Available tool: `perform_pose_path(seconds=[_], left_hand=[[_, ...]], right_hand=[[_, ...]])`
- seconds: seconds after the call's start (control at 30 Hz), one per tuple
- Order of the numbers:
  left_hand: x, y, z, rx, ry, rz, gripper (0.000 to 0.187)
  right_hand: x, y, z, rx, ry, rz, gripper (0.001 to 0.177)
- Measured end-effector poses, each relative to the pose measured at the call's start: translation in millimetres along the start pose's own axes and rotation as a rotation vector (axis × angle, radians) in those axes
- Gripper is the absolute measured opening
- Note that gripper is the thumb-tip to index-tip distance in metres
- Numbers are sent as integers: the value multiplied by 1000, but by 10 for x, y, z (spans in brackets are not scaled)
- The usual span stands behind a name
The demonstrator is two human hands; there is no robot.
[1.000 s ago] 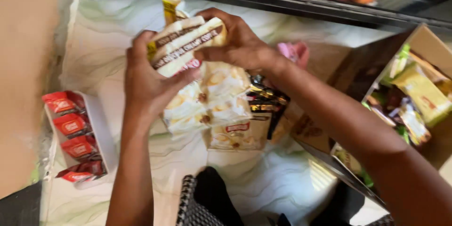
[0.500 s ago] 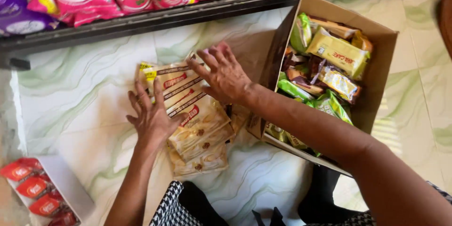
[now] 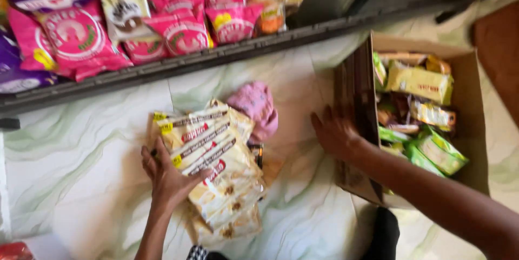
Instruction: Clean and organize various snack and noodle packages on grocery store shelves.
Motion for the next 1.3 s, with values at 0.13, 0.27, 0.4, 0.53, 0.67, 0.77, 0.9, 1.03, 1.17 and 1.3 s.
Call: perform_pose_path(seconds=[0.13, 0.27, 0.4, 0.53, 0.67, 0.77, 0.9, 1.03, 1.17, 1.3], left_hand=[[44, 71, -54, 7, -17, 16, 160], [44, 71, -20, 8, -16, 15, 159], [-21, 73, -94, -37, -12, 25, 160], [-167, -27, -148, -110, 6, -55, 166], [-246, 87, -232, -145, -107, -182, 175], [-374, 99, -206, -57, -177, -222, 174], [-458, 232, -129, -103, 73, -67, 168], [-349, 450, 243, -270, 149, 19, 162], [-158, 1120, 561, -221, 27, 96, 157], [-23, 1937, 920, -216, -157, 117, 157]], right_hand=[[-263, 441, 220, -225, -35, 5, 55], [-368, 686, 357, -110, -365, 107, 52], [-89, 684, 256, -30, -694, 126, 51], [455, 114, -342, 265, -208, -16, 80], [1203, -624, -1004, 667, 120, -221, 118], [1426, -1233, -1031, 735, 67, -349, 124], [1493, -1662, -1099, 696, 90, -393, 112], [1499, -1330, -846, 660, 123, -358, 104], [1352, -549, -473, 707, 126, -222, 97], [1135, 353, -216, 724, 111, -83, 90]])
Point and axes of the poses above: each hand's wrist, its own x-axis towards the middle knuckle, its own z-axis out of the palm, y = z × x, the point moved 4 cm from there along x, towards the middle knuckle, and after that the axes turned 8 degrees about y, right-handed, at the moved point
